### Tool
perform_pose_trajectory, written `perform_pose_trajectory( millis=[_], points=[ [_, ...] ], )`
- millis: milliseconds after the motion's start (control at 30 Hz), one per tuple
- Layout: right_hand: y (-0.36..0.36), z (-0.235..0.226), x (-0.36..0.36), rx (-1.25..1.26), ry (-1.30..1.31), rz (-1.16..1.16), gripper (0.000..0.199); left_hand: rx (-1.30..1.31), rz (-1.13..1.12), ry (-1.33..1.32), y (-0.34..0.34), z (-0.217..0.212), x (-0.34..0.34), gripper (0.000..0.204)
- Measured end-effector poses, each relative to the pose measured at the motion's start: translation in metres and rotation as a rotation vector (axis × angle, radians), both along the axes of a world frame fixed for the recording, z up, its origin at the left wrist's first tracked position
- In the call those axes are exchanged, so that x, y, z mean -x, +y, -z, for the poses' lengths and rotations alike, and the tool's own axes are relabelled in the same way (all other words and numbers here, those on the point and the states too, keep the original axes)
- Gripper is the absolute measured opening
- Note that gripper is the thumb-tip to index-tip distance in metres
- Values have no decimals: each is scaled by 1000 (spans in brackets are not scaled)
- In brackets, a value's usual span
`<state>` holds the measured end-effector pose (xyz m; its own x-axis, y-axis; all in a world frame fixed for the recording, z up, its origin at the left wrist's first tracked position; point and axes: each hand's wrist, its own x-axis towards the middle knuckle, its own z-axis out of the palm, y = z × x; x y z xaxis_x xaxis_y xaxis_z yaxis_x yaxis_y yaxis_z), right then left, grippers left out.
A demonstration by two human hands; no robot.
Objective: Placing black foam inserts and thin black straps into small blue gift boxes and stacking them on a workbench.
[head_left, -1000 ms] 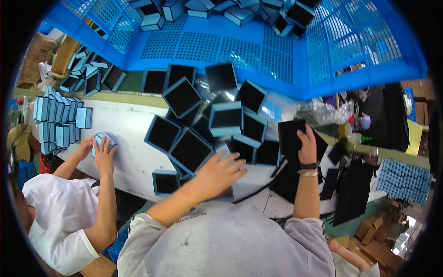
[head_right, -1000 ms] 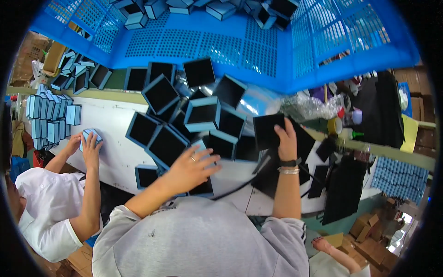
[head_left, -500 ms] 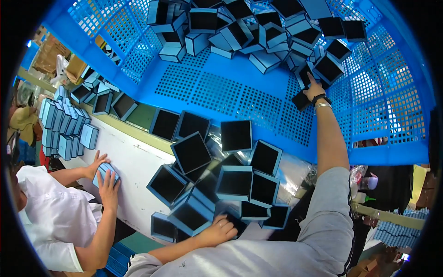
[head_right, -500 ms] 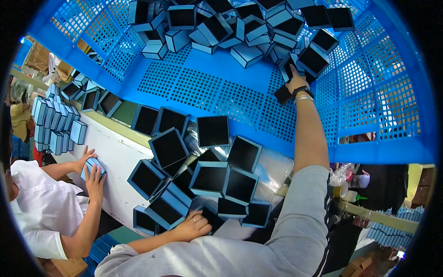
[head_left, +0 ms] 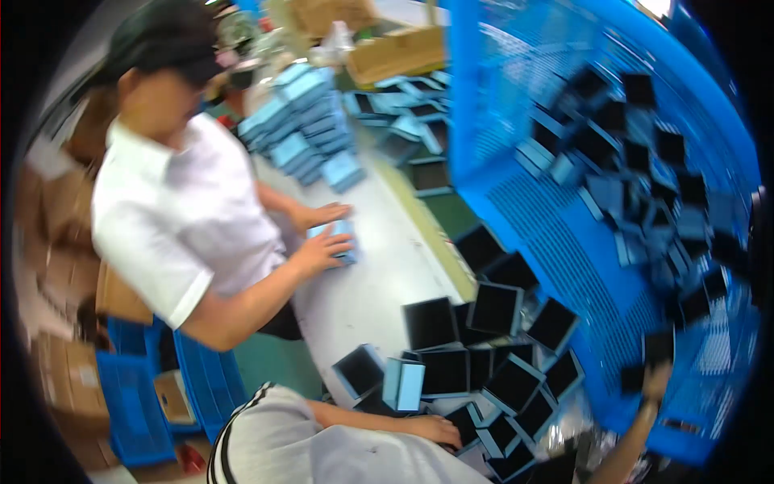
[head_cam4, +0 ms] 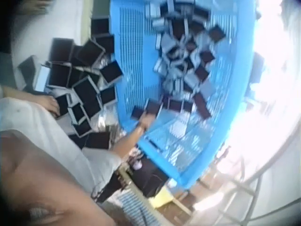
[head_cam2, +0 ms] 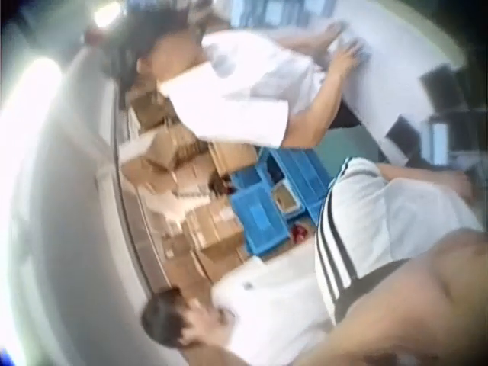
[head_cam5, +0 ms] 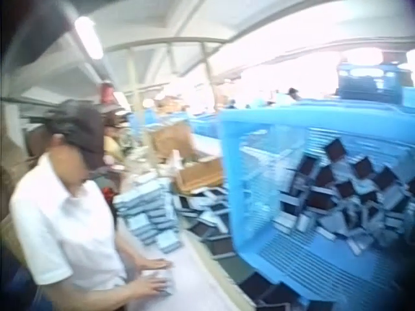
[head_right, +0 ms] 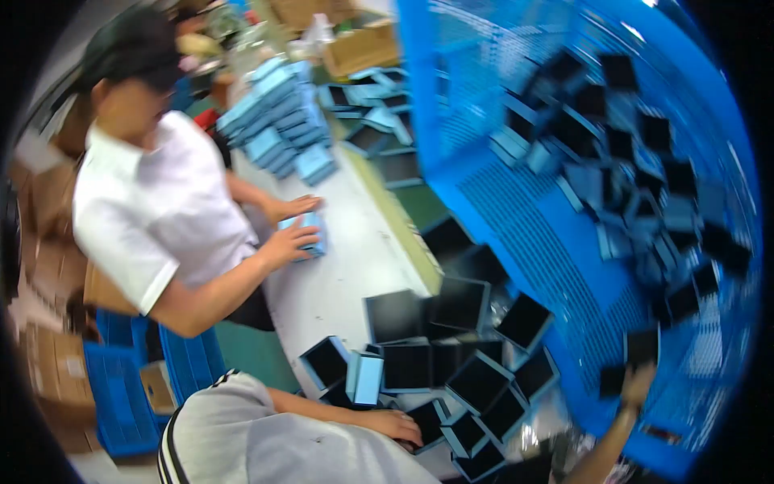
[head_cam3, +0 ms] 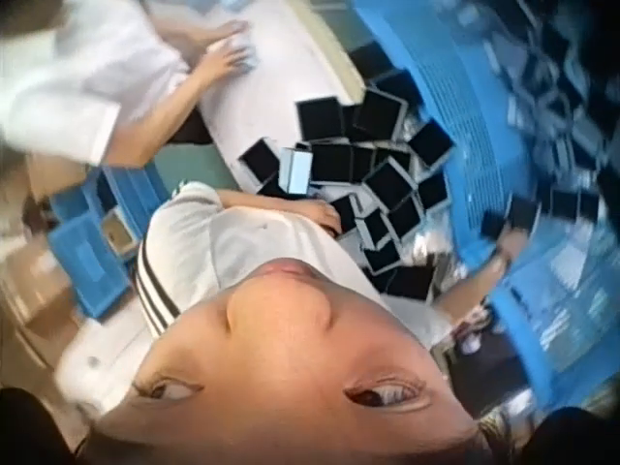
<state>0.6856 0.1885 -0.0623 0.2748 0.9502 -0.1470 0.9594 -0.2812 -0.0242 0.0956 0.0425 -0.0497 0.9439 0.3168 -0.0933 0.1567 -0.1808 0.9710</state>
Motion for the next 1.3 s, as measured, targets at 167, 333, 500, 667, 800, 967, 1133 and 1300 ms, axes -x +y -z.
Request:
perform_pose_trajectory(
  millis=[167,333,500,667,800,967,1133,1300],
  points=[
    [-127,-172,229,108,427,-110,50,879,-393,-300,5,-25,-2,69],
    [-201,-196,351,617,689,-155,58,953,-359,-260,5,-54,-9,85],
    [-236,-193,393,384,743,-180,49,747,-437,-138,-24,-61,6,57],
    [-254,-169,395,-393,1206,357,43,675,-570,-72,-40,-73,14,46],
    [-249,-122,439,-535,942,421,42,476,-735,-221,-64,-77,5,50],
    [-267,-124,462,-493,851,336,45,442,-731,-158,-77,-81,17,64],
    [-290,-143,482,-413,1072,361,46,453,-822,-126,-89,-116,33,74],
    [-309,-160,479,-573,1090,378,42,348,-705,-92,-100,-114,42,74]
  ],
)
